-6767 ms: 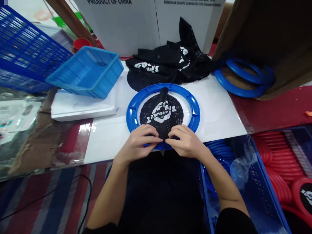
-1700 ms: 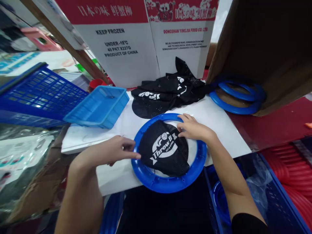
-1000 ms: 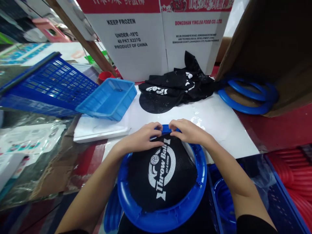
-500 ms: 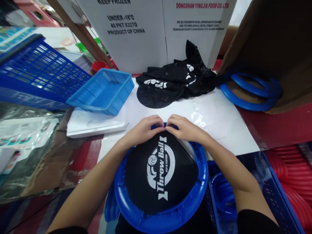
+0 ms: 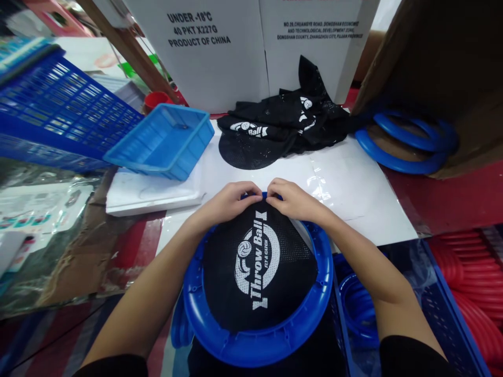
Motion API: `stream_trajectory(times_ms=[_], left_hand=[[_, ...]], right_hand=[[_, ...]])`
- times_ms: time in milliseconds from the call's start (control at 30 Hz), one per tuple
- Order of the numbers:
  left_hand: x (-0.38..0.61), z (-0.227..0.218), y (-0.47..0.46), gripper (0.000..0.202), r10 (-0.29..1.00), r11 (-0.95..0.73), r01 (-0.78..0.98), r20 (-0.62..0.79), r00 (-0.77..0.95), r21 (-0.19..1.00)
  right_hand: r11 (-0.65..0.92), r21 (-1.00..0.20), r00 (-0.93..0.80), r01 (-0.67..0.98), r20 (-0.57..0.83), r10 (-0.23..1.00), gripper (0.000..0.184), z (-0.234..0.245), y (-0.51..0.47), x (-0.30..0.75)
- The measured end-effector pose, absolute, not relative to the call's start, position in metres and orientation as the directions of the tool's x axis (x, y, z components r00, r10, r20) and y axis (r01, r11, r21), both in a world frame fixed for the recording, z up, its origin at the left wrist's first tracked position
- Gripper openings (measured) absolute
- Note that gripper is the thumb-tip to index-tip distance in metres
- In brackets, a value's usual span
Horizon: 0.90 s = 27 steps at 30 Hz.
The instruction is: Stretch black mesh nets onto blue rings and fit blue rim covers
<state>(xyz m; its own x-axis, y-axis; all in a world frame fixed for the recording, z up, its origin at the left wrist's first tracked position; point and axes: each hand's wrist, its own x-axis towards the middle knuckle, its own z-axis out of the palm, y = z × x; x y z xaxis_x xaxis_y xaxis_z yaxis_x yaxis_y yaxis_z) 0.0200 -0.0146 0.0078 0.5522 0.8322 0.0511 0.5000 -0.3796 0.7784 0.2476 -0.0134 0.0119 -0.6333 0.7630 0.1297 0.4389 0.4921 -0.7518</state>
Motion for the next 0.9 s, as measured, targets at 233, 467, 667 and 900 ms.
stream_trajectory(times_ms=[233,467,667,900], left_hand=[[0.027,0.013,-0.019,0.011,0.844,-0.414,0.561,0.072,0.532,0.717],[0.031,0.015,-0.017,0.005,0.848,-0.385,0.564,0.038,0.529,0.730],[0.019,0.019,-0.006,0.013,0.786,-0.380,0.519,-0.028,0.618,0.766],[0.024,0.017,-0.003,0.009,0.775,-0.406,0.557,-0.050,0.630,0.724]], right_hand=[[0.509,-0.716,-0.630,0.478,0.125,0.766,0.013,0.011,-0.013,0.245],[0.512,-0.704,-0.609,0.493,0.141,0.780,0.011,0.012,-0.014,0.245],[0.479,-0.739,-0.637,0.473,0.089,0.766,0.009,0.016,-0.011,0.249],[0.436,-0.702,-0.611,0.563,0.001,0.792,0.010,0.015,-0.008,0.241]])
